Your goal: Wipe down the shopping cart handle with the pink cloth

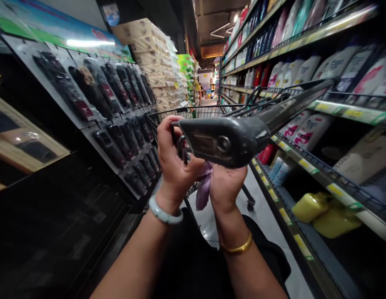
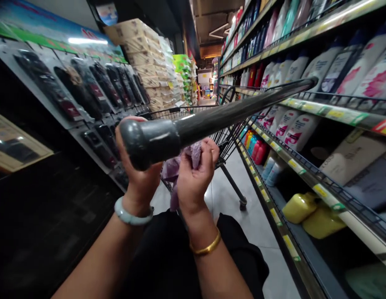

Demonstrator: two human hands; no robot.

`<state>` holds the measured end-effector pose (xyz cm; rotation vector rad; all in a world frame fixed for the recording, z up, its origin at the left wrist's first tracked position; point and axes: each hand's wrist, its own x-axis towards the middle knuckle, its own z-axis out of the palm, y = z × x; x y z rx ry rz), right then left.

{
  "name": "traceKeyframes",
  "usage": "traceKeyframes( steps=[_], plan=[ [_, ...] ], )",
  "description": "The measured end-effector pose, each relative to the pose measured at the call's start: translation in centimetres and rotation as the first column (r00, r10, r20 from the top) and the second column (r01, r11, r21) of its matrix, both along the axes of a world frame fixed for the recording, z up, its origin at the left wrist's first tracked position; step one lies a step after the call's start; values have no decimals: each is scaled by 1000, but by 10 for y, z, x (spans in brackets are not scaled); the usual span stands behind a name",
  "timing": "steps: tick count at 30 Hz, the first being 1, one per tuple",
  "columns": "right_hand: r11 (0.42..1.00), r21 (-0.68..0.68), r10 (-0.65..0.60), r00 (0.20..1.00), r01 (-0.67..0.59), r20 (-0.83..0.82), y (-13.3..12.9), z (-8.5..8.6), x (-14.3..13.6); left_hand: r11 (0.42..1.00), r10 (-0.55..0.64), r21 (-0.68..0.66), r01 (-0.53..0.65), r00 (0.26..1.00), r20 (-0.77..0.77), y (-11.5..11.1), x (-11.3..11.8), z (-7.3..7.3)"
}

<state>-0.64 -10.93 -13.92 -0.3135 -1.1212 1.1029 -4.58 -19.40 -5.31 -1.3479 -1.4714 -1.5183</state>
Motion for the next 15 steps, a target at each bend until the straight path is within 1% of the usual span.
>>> traceKeyframes(
  steps=[2, 4, 6, 8, 9, 10, 12, 14, 15],
  plan=[
    [999, 2, -55, 998, 55, -4, -3, 0, 0, 997, -25, 72, 27, 999, -20, 0, 1, 1],
    [995, -44, -85, 996, 85, 4, 0, -11, -6, 994, -46, 95, 48, 999, -29, 0, 0, 1],
    [989, -129, -73, 997, 76, 29, 7, -25, -14, 993, -75, 85, 77, 997, -27, -1, -2, 0],
    [978, -205, -23, 998, 33, 53, 13, -31, -19, 992, -100, 80, 101, 995, -21, -2, -4, 0],
    [976, -216, -7, 998, 20, 59, 14, -28, -19, 991, -106, 81, 107, 994, -18, -3, -5, 0],
    [979, -201, -12, 998, 24, 57, 14, -21, -18, 991, -107, 82, 108, 994, -16, -4, -5, 0],
    [990, -113, -80, 997, 81, 20, 12, 1, -12, 991, -108, 79, 108, 994, -9, -6, -6, -1],
    [986, -11, -167, 986, 167, -29, 9, 25, -6, 989, -126, 75, 126, 992, 1, -8, -8, -1],
    [981, 25, -191, 981, 192, -39, 7, 33, -4, 987, -139, 76, 138, 990, 6, -8, -8, -1]
  ],
)
